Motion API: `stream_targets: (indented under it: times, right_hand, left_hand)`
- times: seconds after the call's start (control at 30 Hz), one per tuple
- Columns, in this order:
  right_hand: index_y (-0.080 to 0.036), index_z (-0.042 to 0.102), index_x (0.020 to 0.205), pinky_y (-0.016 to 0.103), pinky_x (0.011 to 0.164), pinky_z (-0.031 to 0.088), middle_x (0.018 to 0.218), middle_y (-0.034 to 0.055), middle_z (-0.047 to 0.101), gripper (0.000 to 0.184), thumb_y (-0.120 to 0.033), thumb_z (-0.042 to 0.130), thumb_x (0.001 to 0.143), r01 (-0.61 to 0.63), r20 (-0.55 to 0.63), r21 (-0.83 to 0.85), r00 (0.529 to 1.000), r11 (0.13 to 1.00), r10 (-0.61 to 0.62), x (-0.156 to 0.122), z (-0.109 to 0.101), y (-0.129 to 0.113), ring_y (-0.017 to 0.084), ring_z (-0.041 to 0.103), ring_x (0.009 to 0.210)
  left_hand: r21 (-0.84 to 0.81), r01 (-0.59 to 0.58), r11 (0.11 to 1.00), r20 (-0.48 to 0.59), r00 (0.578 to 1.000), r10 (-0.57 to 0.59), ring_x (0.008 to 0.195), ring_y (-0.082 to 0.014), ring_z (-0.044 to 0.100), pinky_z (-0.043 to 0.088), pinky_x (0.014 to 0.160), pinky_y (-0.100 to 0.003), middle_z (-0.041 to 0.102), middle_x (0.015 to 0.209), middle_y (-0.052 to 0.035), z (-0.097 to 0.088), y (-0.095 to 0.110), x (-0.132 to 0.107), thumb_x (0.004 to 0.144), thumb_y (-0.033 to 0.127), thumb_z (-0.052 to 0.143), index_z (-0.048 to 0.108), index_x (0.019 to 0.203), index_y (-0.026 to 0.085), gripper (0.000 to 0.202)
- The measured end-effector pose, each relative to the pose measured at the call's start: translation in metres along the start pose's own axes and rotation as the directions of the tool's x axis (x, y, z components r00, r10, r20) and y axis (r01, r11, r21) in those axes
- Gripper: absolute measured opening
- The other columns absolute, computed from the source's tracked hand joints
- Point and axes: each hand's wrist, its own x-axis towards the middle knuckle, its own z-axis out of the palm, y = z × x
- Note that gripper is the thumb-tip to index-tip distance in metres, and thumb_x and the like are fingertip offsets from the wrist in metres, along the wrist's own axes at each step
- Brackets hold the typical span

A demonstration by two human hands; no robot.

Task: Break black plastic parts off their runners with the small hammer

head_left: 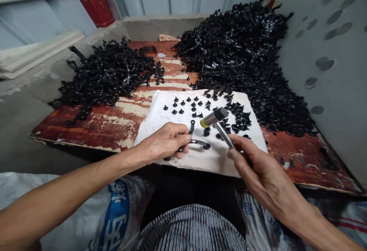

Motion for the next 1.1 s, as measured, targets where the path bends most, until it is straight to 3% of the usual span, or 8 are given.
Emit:
stream_targets:
  times: [0.13,0.4,0.5,0.63,0.7,0.8,0.93,1.1]
  right_hand:
    - [-0.017,0.058,0.121,0.036,0.083,0.059,0.110,0.0146,0.072,0.031,-0.018,0.045,0.093,0.162,0.034,-0.179,0.987,0.970,-0.159,-0.007,-0.003,0.013,0.025,0.071,0.098]
    - [-0.016,0.058,0.120,0.038,0.083,0.060,0.108,0.0150,0.073,0.030,-0.018,0.044,0.094,0.163,0.066,-0.238,0.986,0.957,-0.152,-0.019,-0.007,0.017,0.026,0.072,0.095]
    - [-0.020,0.060,0.118,0.038,0.085,0.060,0.108,0.0130,0.073,0.026,-0.024,0.046,0.096,0.093,0.017,-0.165,0.996,0.982,-0.092,-0.029,-0.010,0.017,0.026,0.071,0.097]
    - [-0.024,0.062,0.114,0.036,0.067,0.061,0.071,0.0045,0.066,0.024,-0.035,0.051,0.095,-0.130,-0.081,-0.005,0.988,0.992,0.129,-0.039,-0.013,0.025,0.026,0.070,0.084]
    - [-0.024,0.061,0.118,0.029,0.050,0.054,0.059,0.0003,0.057,0.030,-0.041,0.052,0.095,-0.230,-0.094,0.076,0.967,0.970,0.237,-0.043,-0.013,0.031,0.023,0.066,0.069]
    - [-0.023,0.059,0.123,0.023,0.036,0.039,0.058,-0.0015,0.053,0.038,-0.048,0.051,0.095,-0.334,-0.067,0.179,0.934,0.925,0.351,-0.045,-0.012,0.039,0.016,0.052,0.050]
    - [-0.022,0.058,0.121,0.022,0.038,0.037,0.066,-0.0004,0.056,0.041,-0.051,0.053,0.093,-0.370,-0.051,0.271,0.916,0.889,0.397,-0.044,-0.009,0.042,0.014,0.049,0.052]
    - [-0.021,0.056,0.124,0.022,0.035,0.031,0.058,-0.0049,0.047,0.041,-0.050,0.052,0.094,-0.382,-0.015,0.297,0.915,0.875,0.404,-0.042,-0.009,0.042,0.011,0.038,0.043]
  left_hand:
    - [0.020,0.057,0.998,0.034,0.998,-0.058,0.041,-0.0033,0.045,0.035,0.042,-0.017,0.056,0.060,0.0037,0.000,0.002,0.002,0.091,0.023,0.047,0.050,0.065,0.015,0.027]
    - [-0.045,0.096,0.994,0.150,0.985,-0.088,0.038,-0.0014,0.043,0.028,0.037,-0.015,0.059,0.063,0.0034,0.001,0.001,0.005,0.089,0.022,0.049,0.051,0.069,0.014,0.022]
    - [-0.055,0.057,0.997,0.198,0.979,-0.045,0.036,-0.0016,0.041,0.025,0.036,-0.015,0.058,0.060,0.0041,0.000,-0.002,0.009,0.089,0.025,0.049,0.053,0.075,0.014,0.019]
    - [-0.048,0.005,0.999,0.245,0.970,0.007,0.037,-0.0022,0.039,0.026,0.037,-0.016,0.056,0.059,0.0038,0.001,-0.004,0.015,0.088,0.031,0.051,0.055,0.075,0.014,0.021]
    - [-0.043,-0.003,0.999,0.276,0.961,0.015,0.037,-0.0026,0.038,0.025,0.037,-0.016,0.054,0.058,0.0035,0.001,-0.003,0.017,0.087,0.033,0.053,0.054,0.074,0.014,0.023]
    - [-0.040,0.006,0.999,0.316,0.949,0.007,0.037,-0.0024,0.037,0.023,0.037,-0.017,0.053,0.057,0.0030,0.002,-0.001,0.020,0.086,0.033,0.054,0.054,0.072,0.014,0.024]
    - [-0.022,0.008,1.000,0.359,0.934,0.000,0.037,-0.0026,0.037,0.024,0.038,-0.017,0.050,0.055,0.0036,0.001,0.000,0.024,0.086,0.033,0.054,0.054,0.070,0.014,0.026]
    - [-0.013,0.016,1.000,0.370,0.929,-0.010,0.038,-0.0021,0.038,0.025,0.038,-0.016,0.052,0.056,0.0033,0.000,0.003,0.027,0.083,0.033,0.058,0.054,0.068,0.013,0.025]
